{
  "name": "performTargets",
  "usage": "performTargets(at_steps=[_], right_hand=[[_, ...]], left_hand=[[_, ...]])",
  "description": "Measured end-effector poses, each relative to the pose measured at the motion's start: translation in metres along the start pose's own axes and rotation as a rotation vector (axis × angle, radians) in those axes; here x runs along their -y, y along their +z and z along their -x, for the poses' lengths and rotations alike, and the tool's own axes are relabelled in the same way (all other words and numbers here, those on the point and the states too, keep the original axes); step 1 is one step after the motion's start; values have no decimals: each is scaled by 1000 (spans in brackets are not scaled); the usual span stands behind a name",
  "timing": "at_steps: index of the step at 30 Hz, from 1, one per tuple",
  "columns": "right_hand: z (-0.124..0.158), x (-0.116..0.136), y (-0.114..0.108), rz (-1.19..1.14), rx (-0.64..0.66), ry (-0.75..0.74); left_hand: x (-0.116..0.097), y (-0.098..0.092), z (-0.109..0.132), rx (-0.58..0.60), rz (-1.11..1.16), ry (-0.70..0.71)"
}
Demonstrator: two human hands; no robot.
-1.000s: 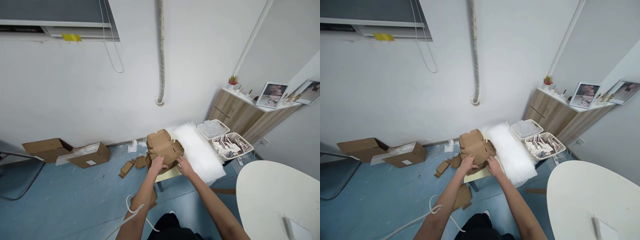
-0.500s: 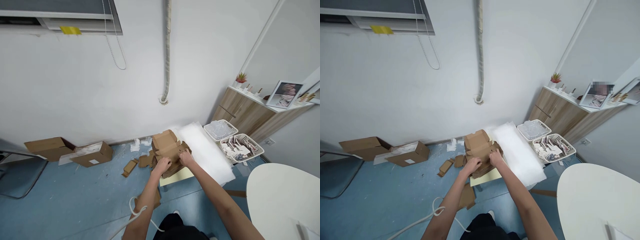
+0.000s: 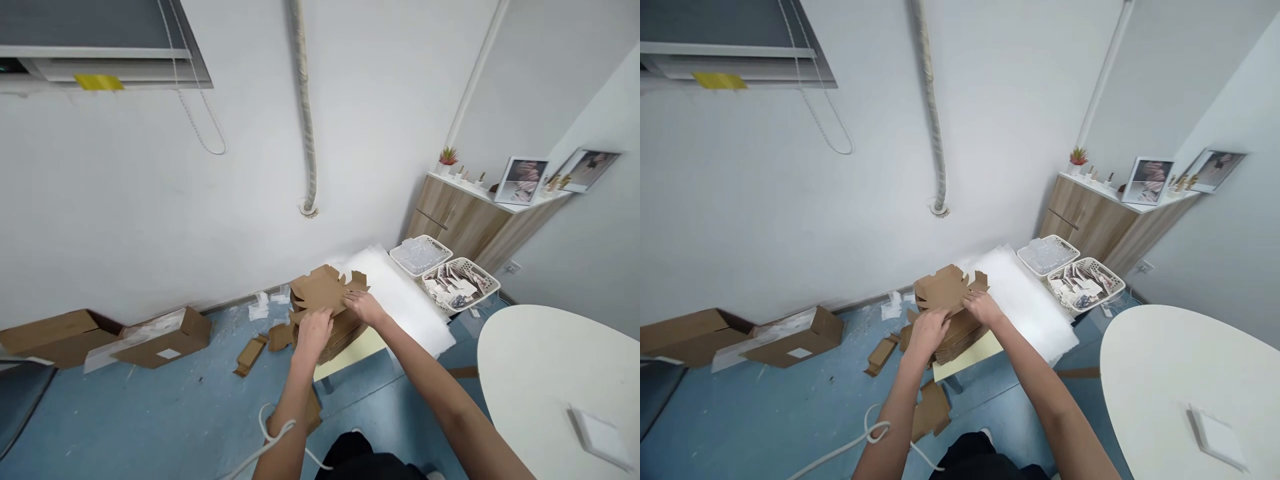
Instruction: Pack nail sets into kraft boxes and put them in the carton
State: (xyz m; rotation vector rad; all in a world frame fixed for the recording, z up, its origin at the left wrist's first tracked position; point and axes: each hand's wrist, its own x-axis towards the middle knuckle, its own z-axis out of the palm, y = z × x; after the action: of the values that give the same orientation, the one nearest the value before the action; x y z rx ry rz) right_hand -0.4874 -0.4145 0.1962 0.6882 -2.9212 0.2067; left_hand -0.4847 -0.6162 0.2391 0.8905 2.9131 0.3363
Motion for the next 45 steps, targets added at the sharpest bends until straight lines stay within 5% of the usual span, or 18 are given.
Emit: performTargets(at_steps=[7,14,20,25,30,34,39,45], right_hand=[[74,-33,-51,67,-223,184],[224,-62,-79,183,-276,545],[379,-63,-73,239,-289,893],[479,-57,-29,200,-216,1084],[534,-41,39,109,-131,1177],[559,-21,76,52,-62,1205],[581,-7,94,22,-37,1153],[579,-20,81,-88,52,1085]], left_hand=[[-69,2,-18,-167,45,232],[-191,38,-42,-108,96,617],[-319,101,-39,-5,174,918],[-388,183,-26,129,190,1088],[-408,265,-7,277,141,1172],[-406,306,12,328,80,1172],[-392,326,24,363,17,1115],[-397,317,28,373,26,1063]])
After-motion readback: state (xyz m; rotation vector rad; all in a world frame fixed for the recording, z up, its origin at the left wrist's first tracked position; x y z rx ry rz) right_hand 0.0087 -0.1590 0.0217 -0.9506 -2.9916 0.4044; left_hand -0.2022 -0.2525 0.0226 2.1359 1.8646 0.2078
